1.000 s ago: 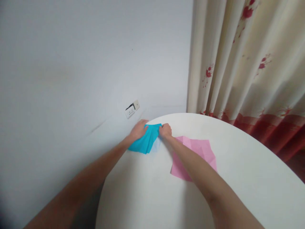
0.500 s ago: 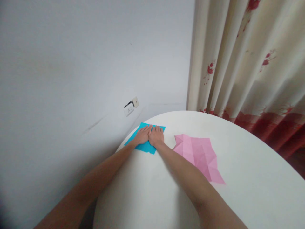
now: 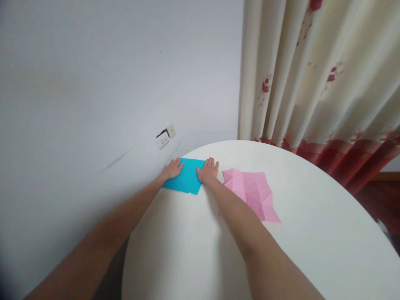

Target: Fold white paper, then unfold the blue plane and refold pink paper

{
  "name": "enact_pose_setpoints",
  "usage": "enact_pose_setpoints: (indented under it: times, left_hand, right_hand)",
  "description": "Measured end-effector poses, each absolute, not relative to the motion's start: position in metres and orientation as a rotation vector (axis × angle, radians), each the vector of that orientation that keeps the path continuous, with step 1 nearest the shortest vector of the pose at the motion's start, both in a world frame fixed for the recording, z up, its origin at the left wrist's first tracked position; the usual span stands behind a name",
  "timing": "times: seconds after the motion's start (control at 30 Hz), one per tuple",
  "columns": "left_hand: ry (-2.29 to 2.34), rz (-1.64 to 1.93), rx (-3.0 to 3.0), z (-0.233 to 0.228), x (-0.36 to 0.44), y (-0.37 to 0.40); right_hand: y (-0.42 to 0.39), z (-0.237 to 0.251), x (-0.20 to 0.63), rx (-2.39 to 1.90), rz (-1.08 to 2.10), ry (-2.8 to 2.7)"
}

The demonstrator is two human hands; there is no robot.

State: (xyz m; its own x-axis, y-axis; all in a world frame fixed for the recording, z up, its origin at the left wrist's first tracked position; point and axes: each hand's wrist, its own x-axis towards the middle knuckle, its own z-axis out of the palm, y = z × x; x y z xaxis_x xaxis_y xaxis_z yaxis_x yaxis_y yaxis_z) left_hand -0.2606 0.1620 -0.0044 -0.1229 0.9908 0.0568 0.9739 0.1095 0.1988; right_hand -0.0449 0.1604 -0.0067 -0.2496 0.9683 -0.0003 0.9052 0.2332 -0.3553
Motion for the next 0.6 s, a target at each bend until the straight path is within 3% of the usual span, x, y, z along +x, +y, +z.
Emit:
enact_pose_setpoints:
  times: [0.2,0.3,0.5,0.6]
  left_hand:
    - [2.32,0.607,2.099,0.044,-0.22,0.146]
    - [1.827,1.061,2.019,0.054,-0.17,0.116]
    - [1.249,0.744,1.448,0.034,-0.079,0.028]
    - [1.151,0.777,1.172,0.031,-0.059,0.013]
  right_hand:
    - [0.146,0.039,-0.017,-1.504,0.292,-2.228]
    - [0.126,0.053,0.031,-1.269,0.249,-2.166]
    - [0.059,0.021,0.136,-1.187,0.227,-2.344]
    - [0.04,0.0,0.155,-1.246,0.276,-2.449]
